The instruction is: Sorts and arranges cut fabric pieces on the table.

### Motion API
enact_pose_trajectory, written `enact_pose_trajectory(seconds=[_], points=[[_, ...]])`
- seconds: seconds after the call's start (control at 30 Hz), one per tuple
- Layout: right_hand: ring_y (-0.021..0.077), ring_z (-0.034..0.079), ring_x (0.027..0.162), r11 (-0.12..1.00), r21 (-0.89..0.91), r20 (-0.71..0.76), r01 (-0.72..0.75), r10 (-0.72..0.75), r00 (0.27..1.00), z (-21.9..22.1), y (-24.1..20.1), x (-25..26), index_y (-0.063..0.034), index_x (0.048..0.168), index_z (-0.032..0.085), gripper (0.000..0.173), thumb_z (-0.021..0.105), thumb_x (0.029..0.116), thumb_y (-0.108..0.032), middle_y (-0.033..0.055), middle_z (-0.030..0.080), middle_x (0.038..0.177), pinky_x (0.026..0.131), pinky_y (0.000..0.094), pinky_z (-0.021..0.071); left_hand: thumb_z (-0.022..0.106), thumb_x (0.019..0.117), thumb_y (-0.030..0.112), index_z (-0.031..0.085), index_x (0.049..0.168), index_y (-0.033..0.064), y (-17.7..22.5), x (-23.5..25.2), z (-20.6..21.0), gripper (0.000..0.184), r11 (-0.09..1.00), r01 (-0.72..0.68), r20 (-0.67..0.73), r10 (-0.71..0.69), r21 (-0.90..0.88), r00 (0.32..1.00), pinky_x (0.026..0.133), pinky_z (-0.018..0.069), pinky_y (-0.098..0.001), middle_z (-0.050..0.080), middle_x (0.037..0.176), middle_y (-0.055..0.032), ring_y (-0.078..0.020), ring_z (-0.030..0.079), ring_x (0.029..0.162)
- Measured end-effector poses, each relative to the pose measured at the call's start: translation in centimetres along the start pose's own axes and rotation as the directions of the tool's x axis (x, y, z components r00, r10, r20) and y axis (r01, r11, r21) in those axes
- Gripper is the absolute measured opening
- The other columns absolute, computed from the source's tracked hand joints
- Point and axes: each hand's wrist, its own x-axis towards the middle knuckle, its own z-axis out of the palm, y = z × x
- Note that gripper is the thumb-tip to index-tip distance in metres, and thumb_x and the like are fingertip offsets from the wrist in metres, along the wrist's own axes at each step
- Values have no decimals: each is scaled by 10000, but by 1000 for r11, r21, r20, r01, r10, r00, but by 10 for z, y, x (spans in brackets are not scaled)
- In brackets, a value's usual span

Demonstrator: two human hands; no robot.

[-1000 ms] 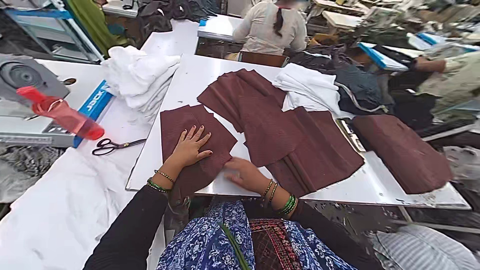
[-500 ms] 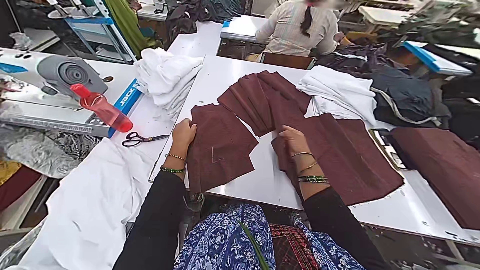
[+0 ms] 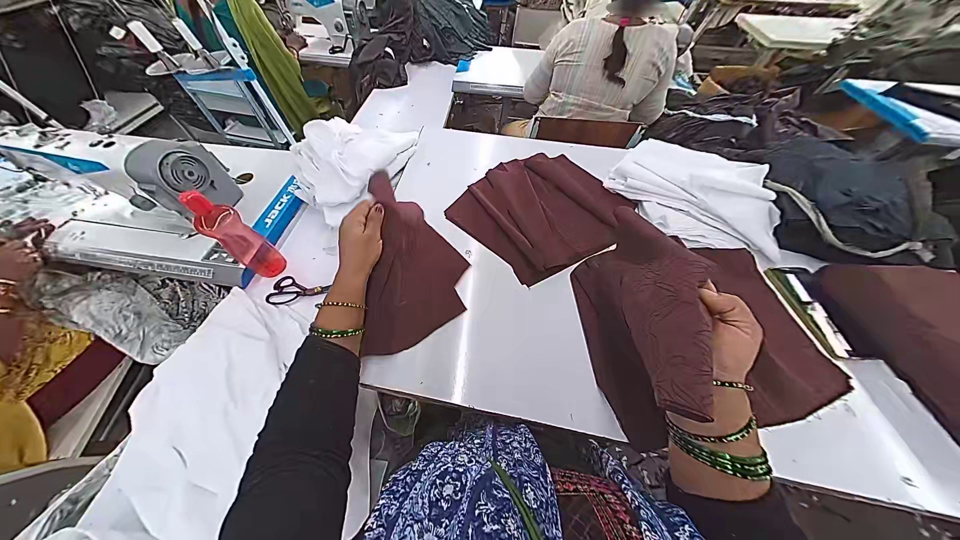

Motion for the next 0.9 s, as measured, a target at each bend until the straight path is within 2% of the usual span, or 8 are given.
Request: enact_pose_trajectory(seconds=[0.07, 0.17, 0.27, 0.4, 0.53, 0.63, 0.8, 0.9], points=[[-36, 679, 764, 999, 14, 6, 44, -44, 999, -6, -10, -1, -108, 930, 583, 490, 107, 994, -12, -82, 709, 786, 720, 133, 566, 458, 1072, 120, 676, 1080, -87, 37, 0, -7, 301, 915, -404, 45, 404, -11, 914, 867, 517, -184, 707, 978, -98, 4, 643, 892], [-11, 686, 739, 992, 51, 19, 118, -120, 993, -17, -22, -4, -104, 875, 594, 513, 107, 1008, -19, -63, 711, 755, 708, 152, 571, 439, 1066, 140, 732, 1066, -63, 78, -13, -28, 356, 692, -721, 319, 692, -37, 647, 1077, 454, -442, 750, 1104, -187, -251, 696, 1122], [-16, 682, 738, 982, 35, 87, 185, -188, 978, -27, -35, -5, -94, 842, 619, 522, 127, 986, 4, -59, 713, 752, 714, 145, 565, 442, 1054, 223, 778, 1085, 76, 58, -41, -34, 368, 691, -712, 653, 599, -127, 464, 1151, 362, -613, 760, 1152, -71, -237, 679, 1196], [-48, 661, 716, 974, -20, 124, 226, -222, 967, -25, -46, 7, -115, 814, 609, 511, 140, 972, 14, -88, 698, 728, 701, 120, 548, 607, 1027, 299, 682, 1319, 50, 14, -85, -40, 391, 920, -363, 953, -35, 148, 300, 1167, 215, -720, 681, 1317, -194, -411, 578, 1320], [-68, 637, 890, 940, -328, 238, 98, -18, 971, 9, -19, 17, -144, 1117, 616, 404, 244, 1000, -39, -126, 697, 958, 815, 145, 527, 619, 1001, 297, 661, 1351, 46, -23, -122, -33, 433, 934, -288, 836, -19, 210, 549, 1121, 367, -627, 597, 1430, -206, -410, 505, 1387], [-32, 608, 738, 787, -601, 241, -135, 340, 909, 65, 34, -20, -43, 1196, 651, 331, 449, 943, 29, -66, 687, 907, 652, 158, 507, 593, 1024, 247, 713, 1271, 37, -18, -133, -22, 345, 935, -207, 703, -60, 289, 709, 1063, 399, -623, 647, 1317, -227, -435, 560, 1279], [238, 646, 1132, 481, -867, 432, -128, 855, 287, 67, 120, -78, 54, 1568, 280, 616, 543, 1040, -123, 230, 525, 1433, 942, 370, 547, 425, 1098, 291, 534, 1391, -35, -26, -129, -11, 452, 941, 246, 356, -318, 234, 879, 865, 545, -454, 663, 1179, -230, -292, 679, 944], [182, 654, 1118, 545, -838, 531, -27, 826, 190, 38, 116, -78, 63, 1521, 385, 615, 569, 1016, -234, 228, 520, 1441, 940, 309, 547, 575, 1014, 413, 451, 1498, -15, -24, -136, 1, 658, 956, 106, 336, -199, 275, 920, 1063, 447, -590, 516, 1453, -273, -418, 554, 1294]])
